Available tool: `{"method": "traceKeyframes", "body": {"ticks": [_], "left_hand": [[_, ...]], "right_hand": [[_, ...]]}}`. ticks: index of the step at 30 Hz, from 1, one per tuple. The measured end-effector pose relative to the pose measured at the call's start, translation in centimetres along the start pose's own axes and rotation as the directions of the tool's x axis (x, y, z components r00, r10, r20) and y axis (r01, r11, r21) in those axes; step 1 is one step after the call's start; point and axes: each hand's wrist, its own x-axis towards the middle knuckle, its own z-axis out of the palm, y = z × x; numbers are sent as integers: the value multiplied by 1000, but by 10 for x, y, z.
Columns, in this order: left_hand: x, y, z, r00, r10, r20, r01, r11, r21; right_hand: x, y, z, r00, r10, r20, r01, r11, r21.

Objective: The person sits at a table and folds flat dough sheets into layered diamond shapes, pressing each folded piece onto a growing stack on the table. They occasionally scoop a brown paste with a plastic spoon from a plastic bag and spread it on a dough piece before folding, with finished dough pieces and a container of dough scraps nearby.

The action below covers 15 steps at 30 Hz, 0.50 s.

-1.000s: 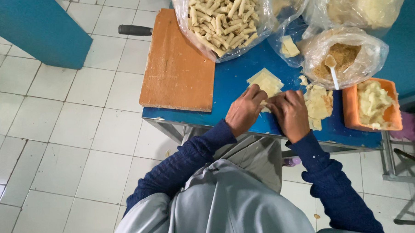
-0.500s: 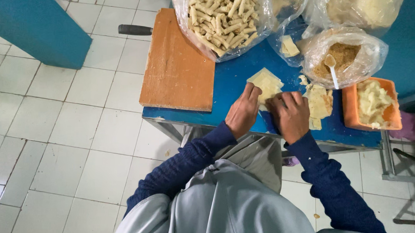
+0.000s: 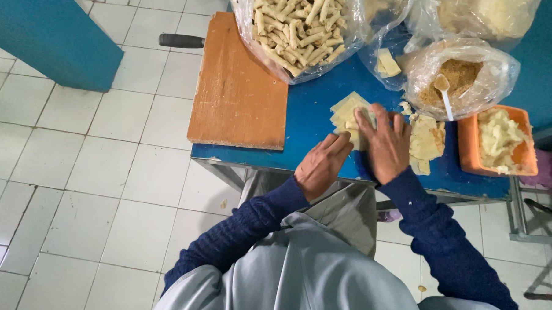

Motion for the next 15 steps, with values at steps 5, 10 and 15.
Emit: {"method": "traceKeyframes", "body": {"ticks": [5,10,15], "left_hand": [[-2,-2,-2,999,34,-24,-34,999,-10],[-1,-3,2,999,-15,31,15,1000,-15],[-1,-3,3,1000,11,9,-12,1000,24]], "right_hand": [[20,29,3,999,-25,46,8,944,331],[24,25,4,996,-33,78,-17,825,564],[52,29,-2,948,13,317,-213,767,605]]}}
